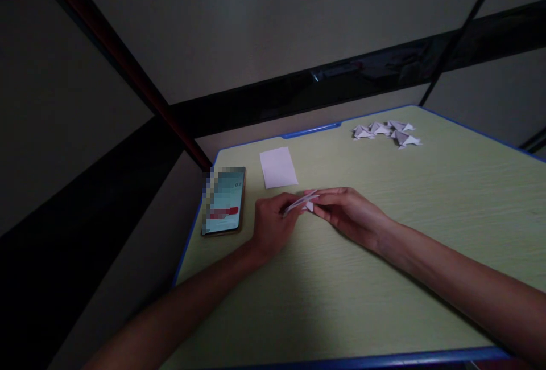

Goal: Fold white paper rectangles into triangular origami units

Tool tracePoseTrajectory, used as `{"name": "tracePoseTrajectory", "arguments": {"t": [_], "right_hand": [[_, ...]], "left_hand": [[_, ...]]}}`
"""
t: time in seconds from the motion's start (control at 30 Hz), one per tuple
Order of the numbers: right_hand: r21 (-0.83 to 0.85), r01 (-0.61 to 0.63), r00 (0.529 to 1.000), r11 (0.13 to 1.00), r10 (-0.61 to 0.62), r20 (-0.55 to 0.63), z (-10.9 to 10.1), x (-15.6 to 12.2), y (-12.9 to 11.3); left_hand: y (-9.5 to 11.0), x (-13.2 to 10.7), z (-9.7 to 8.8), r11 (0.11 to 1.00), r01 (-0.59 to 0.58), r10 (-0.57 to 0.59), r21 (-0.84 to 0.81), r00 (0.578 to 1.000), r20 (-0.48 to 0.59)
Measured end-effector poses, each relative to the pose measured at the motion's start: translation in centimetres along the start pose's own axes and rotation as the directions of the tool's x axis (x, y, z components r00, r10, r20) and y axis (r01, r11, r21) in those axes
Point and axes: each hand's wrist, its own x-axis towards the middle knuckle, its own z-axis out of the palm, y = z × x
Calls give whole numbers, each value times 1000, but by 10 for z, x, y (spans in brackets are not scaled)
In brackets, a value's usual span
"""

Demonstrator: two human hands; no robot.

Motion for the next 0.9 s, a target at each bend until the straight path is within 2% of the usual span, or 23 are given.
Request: {"name": "tracePoseTrajectory", "arguments": {"t": [0.07, 0.13, 0.23, 0.3, 0.37, 0.43, 0.5, 0.6, 0.67, 0.8, 0.9], "right_hand": [[27, -4, 1000, 1000, 5, -27, 0, -1, 0], [39, 7, 999, 999, -5, -41, 1, -1, 2], [16, 95, 995, 995, -95, -19, 0, -1, 6], [-65, 228, 974, 972, -228, 1, -2, 1, 9], [-223, 402, 913, 888, -406, 32, -4, 4, 11], [-401, 541, 830, 740, -547, 109, -7, 6, 11], [-518, 609, 770, 600, -605, 204, -8, 7, 10], [-579, 637, 743, 509, -605, 286, -8, 7, 7], [-576, 628, 758, 523, -579, 301, -7, 7, 7], [-499, 480, 877, 722, -416, 241, -7, 9, 8], [-410, 385, 923, 827, -335, 190, -9, 11, 6]], "left_hand": [[1, 0, 0, 1000, -24, 24, -11, 1000, -2], [3, 0, 0, 1000, 4, -4, -27, 1000, 5], [7, 2, 0, 984, 147, -145, -97, 989, 30], [9, 4, 1, 940, 275, -269, -201, 961, 60], [10, 6, 1, 858, 384, -370, -342, 923, 108], [10, 7, 1, 757, 458, -433, -466, 886, 167], [8, 7, 2, 667, 500, -468, -552, 858, 213], [4, 5, 4, 568, 508, -476, -647, 845, 245], [1, 4, 4, 533, 503, -472, -681, 844, 254], [-1, 4, 4, 532, 492, -479, -689, 846, 233], [-2, 4, 3, 562, 481, -486, -673, 850, 202]]}}
